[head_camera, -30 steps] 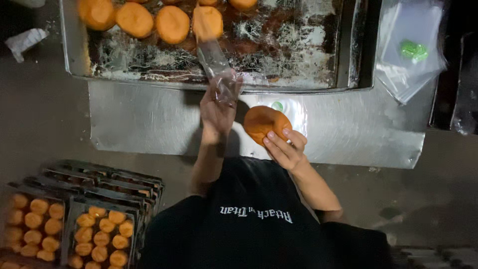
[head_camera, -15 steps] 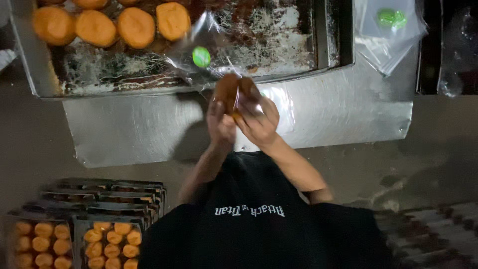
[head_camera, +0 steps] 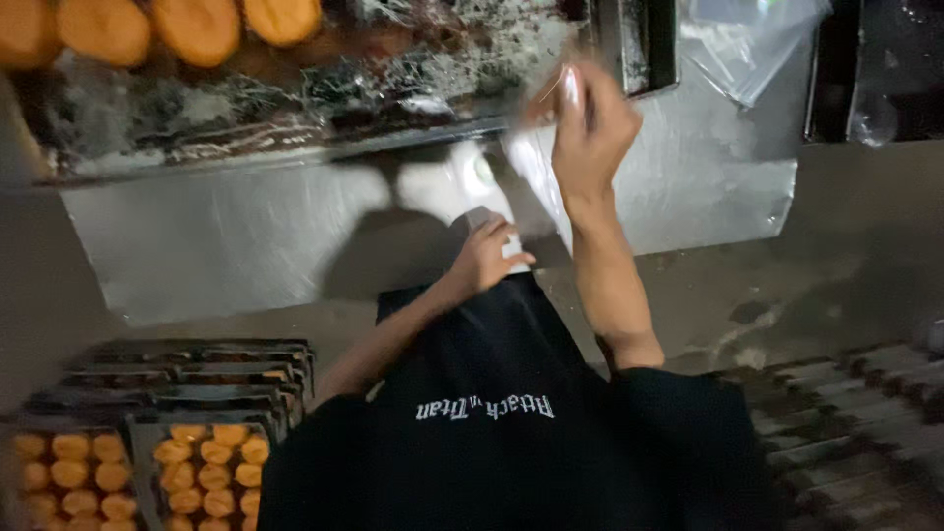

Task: The person bags donuts by hand. They pick up donuts one at a time from a metal tray and place them into individual plastic bags, then set the bags on a metal work surface.

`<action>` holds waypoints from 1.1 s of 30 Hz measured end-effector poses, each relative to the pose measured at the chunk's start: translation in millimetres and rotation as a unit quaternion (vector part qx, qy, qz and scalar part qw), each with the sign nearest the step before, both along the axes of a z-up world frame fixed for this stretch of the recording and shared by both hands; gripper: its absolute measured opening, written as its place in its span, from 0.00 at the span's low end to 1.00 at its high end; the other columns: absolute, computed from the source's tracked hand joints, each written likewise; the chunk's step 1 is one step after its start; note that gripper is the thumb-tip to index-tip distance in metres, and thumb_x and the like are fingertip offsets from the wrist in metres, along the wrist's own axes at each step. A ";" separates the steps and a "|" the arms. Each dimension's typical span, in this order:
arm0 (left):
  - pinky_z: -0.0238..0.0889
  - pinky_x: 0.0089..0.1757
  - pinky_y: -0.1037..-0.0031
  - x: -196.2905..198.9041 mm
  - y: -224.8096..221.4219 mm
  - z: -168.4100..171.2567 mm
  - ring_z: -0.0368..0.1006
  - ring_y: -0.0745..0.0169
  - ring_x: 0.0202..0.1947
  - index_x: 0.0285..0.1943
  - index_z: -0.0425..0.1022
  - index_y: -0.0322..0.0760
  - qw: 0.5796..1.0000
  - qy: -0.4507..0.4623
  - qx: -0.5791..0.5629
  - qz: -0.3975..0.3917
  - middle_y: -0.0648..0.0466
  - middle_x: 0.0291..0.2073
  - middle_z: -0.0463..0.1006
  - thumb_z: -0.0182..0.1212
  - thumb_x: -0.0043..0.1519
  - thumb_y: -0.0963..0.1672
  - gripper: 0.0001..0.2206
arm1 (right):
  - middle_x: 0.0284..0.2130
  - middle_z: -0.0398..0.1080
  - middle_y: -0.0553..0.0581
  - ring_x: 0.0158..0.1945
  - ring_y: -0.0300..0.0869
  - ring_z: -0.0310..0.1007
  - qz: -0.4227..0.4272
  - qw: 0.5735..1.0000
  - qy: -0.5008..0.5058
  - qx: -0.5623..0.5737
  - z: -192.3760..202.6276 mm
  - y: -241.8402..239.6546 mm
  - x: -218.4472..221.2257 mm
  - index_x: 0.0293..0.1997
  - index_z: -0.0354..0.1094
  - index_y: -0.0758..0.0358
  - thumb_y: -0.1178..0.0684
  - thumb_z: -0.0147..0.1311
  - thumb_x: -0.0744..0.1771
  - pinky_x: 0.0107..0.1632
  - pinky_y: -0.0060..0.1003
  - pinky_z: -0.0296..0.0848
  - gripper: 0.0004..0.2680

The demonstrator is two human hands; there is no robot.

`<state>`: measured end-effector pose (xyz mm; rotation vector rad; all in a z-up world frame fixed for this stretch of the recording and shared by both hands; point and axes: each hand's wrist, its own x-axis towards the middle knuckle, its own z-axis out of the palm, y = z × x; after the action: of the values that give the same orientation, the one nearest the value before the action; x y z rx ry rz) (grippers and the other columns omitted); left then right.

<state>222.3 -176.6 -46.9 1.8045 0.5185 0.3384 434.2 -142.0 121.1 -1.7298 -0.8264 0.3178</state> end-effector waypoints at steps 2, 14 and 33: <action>0.71 0.45 0.61 17.5 -0.9 -44.2 0.77 0.46 0.46 0.46 0.80 0.31 0.982 0.036 0.184 0.013 0.45 0.44 0.80 0.69 0.57 0.45 0.14 | 0.57 0.74 0.62 0.56 0.47 0.77 0.061 0.988 -0.066 0.125 8.2 4.3 -10.0 0.65 0.67 0.66 0.56 0.54 0.74 0.60 0.39 0.76 0.12; 0.69 0.40 0.60 0.6 4.4 -27.8 0.77 0.47 0.39 0.48 0.80 0.31 0.980 0.011 -0.091 -0.176 0.43 0.37 0.80 0.61 0.64 0.46 0.13 | 0.35 0.77 0.66 0.39 0.47 0.76 0.250 0.928 0.124 -0.246 -166.9 -193.8 -83.8 0.45 0.74 0.69 0.50 0.59 0.67 0.42 0.43 0.75 0.10; 0.69 0.55 0.52 -181.9 142.5 48.9 0.73 0.43 0.55 0.58 0.72 0.28 0.647 -0.360 -0.435 0.513 0.41 0.56 0.76 0.51 0.68 0.41 0.12 | 0.63 0.67 0.64 0.66 0.50 0.65 0.269 0.658 0.694 -0.112 -111.4 90.0 -244.8 0.72 0.55 0.75 0.42 0.44 0.73 0.66 0.40 0.67 0.23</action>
<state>40.4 -34.1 2.0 0.1809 0.8733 1.2661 189.3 -52.0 9.6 -0.8702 -0.0535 1.9140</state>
